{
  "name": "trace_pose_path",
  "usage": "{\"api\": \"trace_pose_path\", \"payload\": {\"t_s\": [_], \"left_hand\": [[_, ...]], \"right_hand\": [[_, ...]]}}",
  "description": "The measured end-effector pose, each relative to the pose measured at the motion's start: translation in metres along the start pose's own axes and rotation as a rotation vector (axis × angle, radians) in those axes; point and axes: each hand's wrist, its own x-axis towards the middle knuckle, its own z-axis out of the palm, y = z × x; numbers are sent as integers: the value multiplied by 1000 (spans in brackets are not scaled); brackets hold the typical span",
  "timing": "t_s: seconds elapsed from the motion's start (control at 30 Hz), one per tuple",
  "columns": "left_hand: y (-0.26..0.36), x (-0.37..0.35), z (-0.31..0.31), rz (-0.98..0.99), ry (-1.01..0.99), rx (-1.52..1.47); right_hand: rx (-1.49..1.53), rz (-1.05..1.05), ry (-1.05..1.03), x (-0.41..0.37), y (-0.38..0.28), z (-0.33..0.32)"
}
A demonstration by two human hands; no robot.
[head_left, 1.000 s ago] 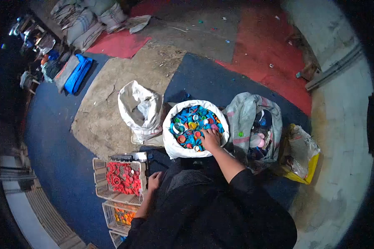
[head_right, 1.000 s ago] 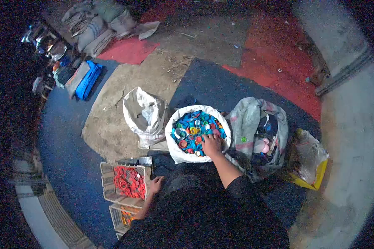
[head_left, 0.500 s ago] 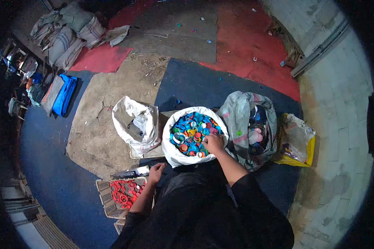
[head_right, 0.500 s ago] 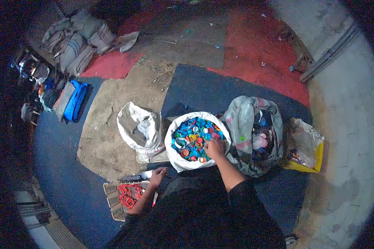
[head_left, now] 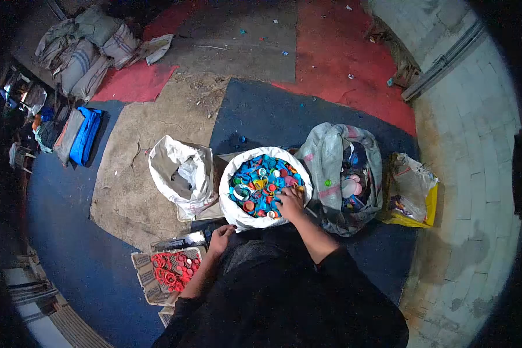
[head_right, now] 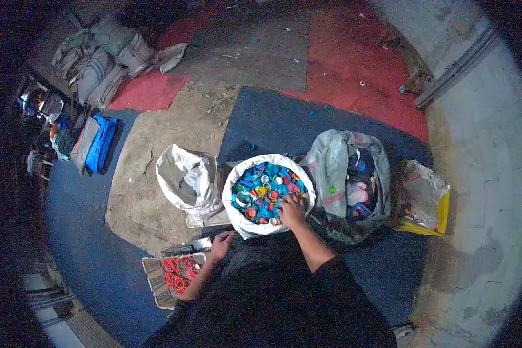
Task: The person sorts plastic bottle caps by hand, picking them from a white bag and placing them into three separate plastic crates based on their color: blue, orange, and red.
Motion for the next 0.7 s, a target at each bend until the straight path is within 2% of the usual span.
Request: {"api": "trace_pose_path", "payload": {"t_s": [0.1,0.13,0.23,0.37,0.4,0.43,0.5,0.6,0.7], "left_hand": [[5,-3,9,21,31,-1],[11,-4,11,12,40,-18],[26,-5,16,-50,47,-33],[42,2,36,-35,72,-165],[37,8,40,2,71,-163],[36,8,45,27,63,-161],[41,16,54,92,49,-156],[65,21,68,41,-8,-382],[74,30,72,-32,-132,-623]], "right_hand": [[28,-128,-36,7,11,15],[102,-105,-49,6,-3,-4],[453,13,-101,4,2,1],[911,375,-75,4,33,16],[1091,464,-140,3,44,20],[1457,596,-253,4,33,-10],[1741,666,-235,10,24,-41],[1835,553,-255,15,27,-48],[1283,282,-165,20,15,-71]]}}
